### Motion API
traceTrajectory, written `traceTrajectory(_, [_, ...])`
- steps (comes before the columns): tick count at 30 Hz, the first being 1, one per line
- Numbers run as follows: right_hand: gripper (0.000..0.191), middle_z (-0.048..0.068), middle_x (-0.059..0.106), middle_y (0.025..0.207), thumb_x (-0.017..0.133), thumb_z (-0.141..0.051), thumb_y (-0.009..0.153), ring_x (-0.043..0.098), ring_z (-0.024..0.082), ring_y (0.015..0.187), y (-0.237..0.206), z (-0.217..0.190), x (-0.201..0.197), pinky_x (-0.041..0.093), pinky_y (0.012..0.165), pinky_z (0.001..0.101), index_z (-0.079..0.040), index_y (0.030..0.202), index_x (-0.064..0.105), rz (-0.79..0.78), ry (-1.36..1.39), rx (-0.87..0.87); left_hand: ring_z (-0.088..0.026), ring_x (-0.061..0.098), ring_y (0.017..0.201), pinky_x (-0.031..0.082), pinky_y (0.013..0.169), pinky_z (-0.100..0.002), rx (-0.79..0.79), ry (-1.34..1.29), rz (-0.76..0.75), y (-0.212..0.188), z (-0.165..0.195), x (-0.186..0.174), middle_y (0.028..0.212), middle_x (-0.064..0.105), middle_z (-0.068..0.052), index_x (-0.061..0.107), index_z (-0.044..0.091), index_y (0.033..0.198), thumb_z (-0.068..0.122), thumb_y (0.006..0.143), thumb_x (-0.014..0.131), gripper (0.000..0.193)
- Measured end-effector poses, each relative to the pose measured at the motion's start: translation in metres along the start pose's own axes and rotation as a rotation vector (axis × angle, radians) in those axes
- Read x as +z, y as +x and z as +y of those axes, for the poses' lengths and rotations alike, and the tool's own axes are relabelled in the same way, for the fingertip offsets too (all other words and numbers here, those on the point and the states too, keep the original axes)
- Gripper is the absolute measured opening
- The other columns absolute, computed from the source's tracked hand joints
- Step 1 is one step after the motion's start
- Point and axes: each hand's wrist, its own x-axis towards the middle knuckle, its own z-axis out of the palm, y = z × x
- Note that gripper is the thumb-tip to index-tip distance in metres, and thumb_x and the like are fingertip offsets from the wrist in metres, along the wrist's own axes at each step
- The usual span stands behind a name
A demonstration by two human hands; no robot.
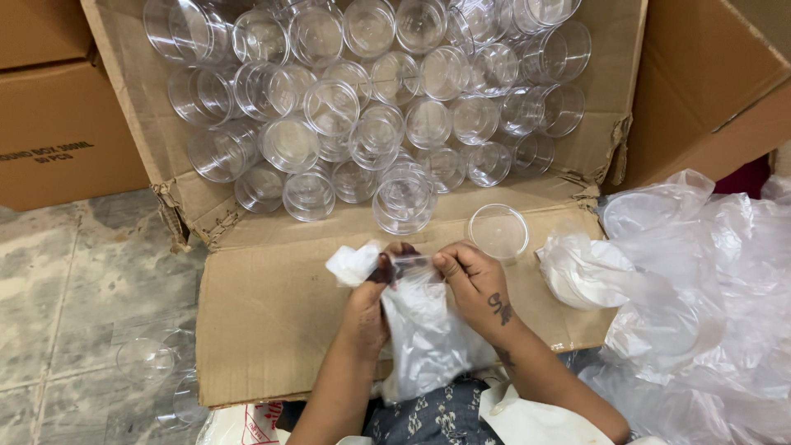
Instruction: The person sits on the floor in front of an open carton of clear plastic cups and packs the cups one at a time into a white plastic bag, occasionally repositioning cups in the box and opening the bag between cups.
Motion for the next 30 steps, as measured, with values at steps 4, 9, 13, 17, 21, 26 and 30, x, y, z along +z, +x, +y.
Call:
traceTrajectory(4, [0.024,0.004,0.066,0.084,0.062,-0.021,0.102,0.061,0.013,0.072,0.007,-0.003,0.000,0.051,0.067,0.0283,0.000,0.095,0.070,0.104,-0.031,0.054,-0.026,0.066,0.092,0.052,0.088,-0.041,0.046,-0.167,-0.161,-0.014,0.005,0.004,0.094,0.065,-0.011,0.061,-0.001,0.122,0.024,0.096,0.063,0.036])
traceTrajectory(9, [0.026,0.004,0.062,0.071,0.060,-0.023,0.106,0.058,0.017,0.073,0.019,0.015,-0.024,0.052,0.082,0.0348,-0.005,0.088,0.060,-0.045,1.351,0.419,-0.021,0.062,0.084,0.052,0.081,-0.034,0.182,0.056,-0.053,-0.002,0.031,-0.008,0.090,0.060,-0.005,0.059,0.004,0.117,0.001,0.078,0.074,0.042])
traceTrajectory(13, [0.010,-0.001,0.052,0.063,0.061,-0.012,0.086,0.049,0.014,0.062,0.036,0.035,-0.025,0.046,0.064,0.0359,-0.009,0.080,0.053,-0.172,1.403,0.358,-0.016,0.065,0.077,0.054,0.068,-0.032,0.439,0.770,0.345,0.031,0.047,-0.014,0.087,0.067,-0.005,0.064,-0.001,0.102,0.001,0.069,0.080,0.036])
traceTrajectory(17, [0.012,0.001,0.055,0.080,0.064,-0.012,0.092,0.048,0.013,0.072,0.071,0.045,0.012,0.041,0.064,0.0332,-0.009,0.095,0.053,0.237,0.426,0.220,-0.011,0.071,0.079,0.054,0.071,-0.027,0.701,1.193,0.548,0.070,0.053,-0.002,0.089,0.075,-0.003,0.071,0.001,0.102,0.008,0.078,0.076,0.026])
traceTrajectory(21, [0.017,-0.004,0.066,0.106,0.061,-0.022,0.098,0.059,0.006,0.096,0.090,0.043,0.030,0.047,0.085,0.0226,-0.014,0.113,0.062,0.238,0.249,0.246,-0.020,0.065,0.079,0.050,0.067,-0.034,0.340,0.830,0.424,0.089,0.064,0.005,0.093,0.072,-0.008,0.068,0.000,0.112,0.006,0.081,0.070,0.032])
traceTrajectory(26, [0.020,0.006,0.071,0.116,0.064,-0.018,0.101,0.062,0.012,0.097,0.078,0.052,0.013,0.053,0.084,0.0283,-0.001,0.110,0.060,0.078,0.687,0.249,-0.017,0.072,0.100,0.054,0.090,-0.029,0.386,0.486,0.125,0.071,0.058,-0.014,0.109,0.075,-0.005,0.069,-0.003,0.117,0.000,0.071,0.059,0.047])
traceTrajectory(30, [0.028,0.005,0.068,0.107,0.066,-0.010,0.096,0.063,0.013,0.094,0.060,0.054,0.008,0.051,0.085,0.0275,-0.007,0.123,0.063,-0.017,0.662,0.237,-0.021,0.068,0.100,0.052,0.093,-0.034,0.205,0.357,0.094,0.055,0.039,-0.029,0.109,0.073,-0.008,0.070,-0.004,0.116,0.004,0.083,0.059,0.035])
